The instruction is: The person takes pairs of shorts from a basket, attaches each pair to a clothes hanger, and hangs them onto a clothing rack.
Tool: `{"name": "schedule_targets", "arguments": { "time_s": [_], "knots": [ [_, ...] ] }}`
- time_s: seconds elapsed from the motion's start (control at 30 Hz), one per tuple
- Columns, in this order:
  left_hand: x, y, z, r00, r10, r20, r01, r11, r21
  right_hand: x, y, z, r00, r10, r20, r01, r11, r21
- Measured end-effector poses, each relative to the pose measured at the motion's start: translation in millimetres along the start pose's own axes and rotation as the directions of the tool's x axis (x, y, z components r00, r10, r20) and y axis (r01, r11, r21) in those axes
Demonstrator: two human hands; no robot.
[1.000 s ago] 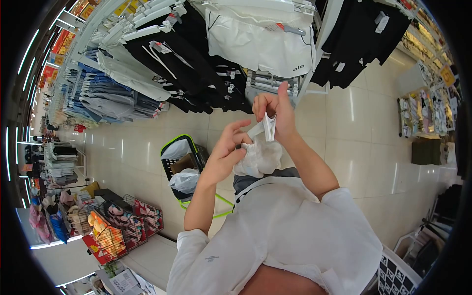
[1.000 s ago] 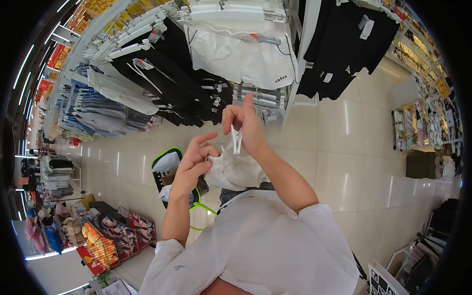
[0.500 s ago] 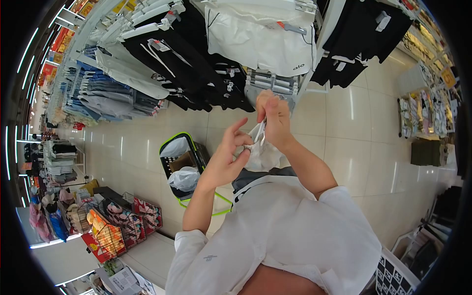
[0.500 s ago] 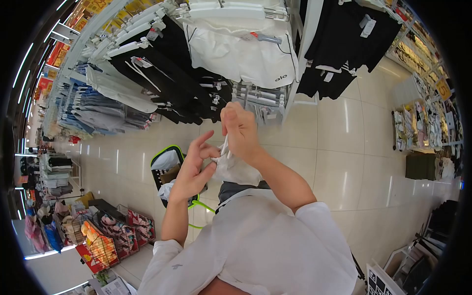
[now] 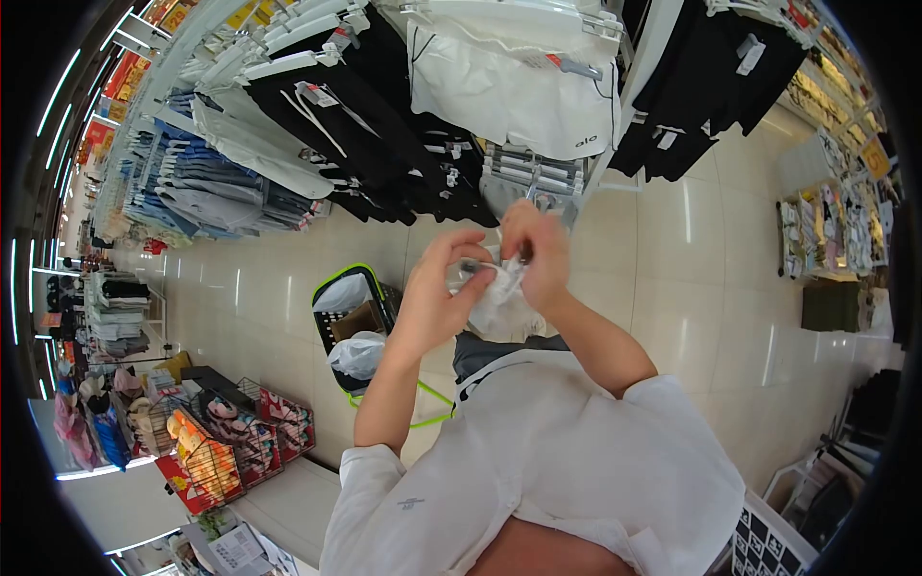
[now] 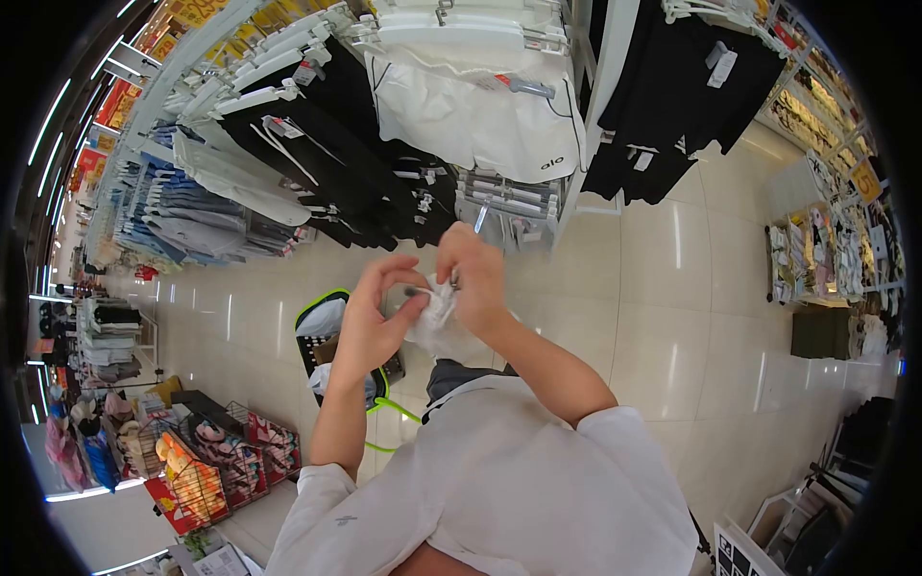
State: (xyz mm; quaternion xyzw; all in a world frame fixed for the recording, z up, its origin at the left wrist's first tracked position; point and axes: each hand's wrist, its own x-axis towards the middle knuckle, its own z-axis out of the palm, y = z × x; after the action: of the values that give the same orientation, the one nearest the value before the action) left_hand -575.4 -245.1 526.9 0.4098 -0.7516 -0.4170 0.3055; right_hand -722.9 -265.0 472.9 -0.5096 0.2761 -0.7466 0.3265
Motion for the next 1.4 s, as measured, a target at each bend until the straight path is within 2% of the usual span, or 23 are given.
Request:
{"name": "schedule_targets", "arguments": {
  "time_s": [0.03, 0.07, 0.13, 0.2, 0.27, 0.33, 0.37, 0.4, 0.5, 0.53, 0.57, 0.6, 0.63, 0.67, 0.73, 0.8, 0.9, 0.97, 1.1, 1.2, 1.27, 1.33, 1.4],
  "knots": [
    [2, -3, 0, 1.0, -0.005, -0.007, 0.005, 0.999, -0.036, 4, -2, -2, 1.0, -0.006, 0.007, 0.006, 1.0, 0.0],
    [3, -4, -1, 1.0, 0.0, -0.015, 0.0, 0.999, -0.036, 9, -6, -7, 1.0, -0.007, 0.006, 0.006, 0.986, 0.167],
    [5, -8, -7, 0.916, 0.206, -0.343, -0.184, 0.978, 0.097, 20, -26, -14, 1.0, 0.014, -0.005, -0.011, 0.92, 0.392],
    [0, -42, -22, 0.812, -0.063, -0.581, 0.047, 0.998, -0.042, 39, -53, -18, 1.0, 0.03, -0.008, -0.024, 0.89, 0.455],
    [-6, -72, -27, 0.759, -0.481, -0.438, 0.286, 0.851, -0.439, 59, -67, -20, 0.999, -0.018, -0.046, 0.045, 0.724, 0.688],
    [-14, -106, -17, 0.785, -0.507, -0.357, 0.34, 0.833, -0.436, 70, -69, -20, 0.999, 0.007, -0.044, 0.028, 0.673, 0.739],
    [-17, -122, -9, 0.786, -0.519, -0.334, 0.199, 0.725, -0.659, 75, -69, -20, 0.998, 0.043, -0.051, 0.013, 0.617, 0.787],
    [-17, -117, -8, 0.79, -0.514, -0.335, 0.192, 0.726, -0.661, 78, -66, -18, 0.998, 0.036, -0.048, 0.015, 0.62, 0.784],
    [-12, -85, -17, 0.684, -0.573, -0.451, 0.009, 0.626, -0.78, 84, -34, -22, 0.976, -0.058, 0.211, -0.149, 0.529, 0.835],
    [-11, -89, -27, 0.623, -0.583, -0.521, -0.049, 0.636, -0.77, 84, -35, -21, 0.973, -0.06, 0.224, -0.16, 0.529, 0.833],
    [-13, -89, -40, 0.572, -0.556, -0.603, -0.089, 0.689, -0.72, 82, -37, -18, 0.941, 0.299, 0.158, -0.331, 0.717, 0.614],
    [-14, -80, -54, 0.514, -0.524, -0.68, -0.122, 0.74, -0.662, 80, -38, -15, 0.81, 0.586, -0.023, -0.541, 0.763, 0.355],
    [-16, -72, -69, 0.463, -0.487, -0.741, -0.131, 0.789, -0.6, 82, -37, -12, 0.802, 0.566, 0.193, -0.585, 0.676, 0.449],
    [-18, -68, -83, 0.409, -0.445, -0.796, -0.133, 0.835, -0.535, 80, -27, -13, 0.798, 0.564, 0.212, -0.592, 0.671, 0.446],
    [-22, -66, -108, 0.364, -0.39, -0.845, -0.145, 0.873, -0.466, 78, -6, -14, 0.743, 0.619, 0.256, -0.636, 0.772, -0.021],
    [-25, -58, -127, 0.37, -0.293, -0.882, -0.191, 0.905, -0.381, 83, -16, -7, 0.752, 0.523, 0.402, -0.561, 0.827, -0.027],
    [-29, -47, -155, 0.323, -0.179, -0.929, -0.083, 0.973, -0.217, 93, -19, 16, 0.72, 0.573, 0.393, -0.559, 0.813, -0.161],
    [-34, -53, -177, 0.275, -0.013, -0.961, 0.085, 0.996, 0.011, 97, -20, 33, 0.745, 0.489, 0.453, -0.361, 0.867, -0.343],
    [-45, -62, -213, 0.224, -0.012, -0.974, 0.131, 0.991, 0.018, 96, -4, 70, 0.781, 0.425, 0.457, -0.314, 0.901, -0.301],
    [-55, -86, -248, 0.223, -0.02, -0.975, 0.175, 0.984, 0.02, 94, 7, 102, 0.751, 0.452, 0.482, -0.268, 0.875, -0.403],
    [-61, -110, -270, 0.28, -0.133, -0.951, 0.08, 0.99, -0.115, 93, 14, 123, 0.742, 0.47, 0.478, -0.246, 0.854, -0.458],
    [-63, -126, -288, 0.255, -0.164, -0.953, 0.044, 0.987, -0.157, 92, 29, 144, 0.723, 0.497, 0.479, -0.29, 0.849, -0.443],
    [-64, -138, -304, 0.19, -0.186, -0.964, -0.192, 0.956, -0.222, 91, 37, 171, 0.723, 0.369, 0.584, -0.47, 0.883, 0.024]
  ]
}}
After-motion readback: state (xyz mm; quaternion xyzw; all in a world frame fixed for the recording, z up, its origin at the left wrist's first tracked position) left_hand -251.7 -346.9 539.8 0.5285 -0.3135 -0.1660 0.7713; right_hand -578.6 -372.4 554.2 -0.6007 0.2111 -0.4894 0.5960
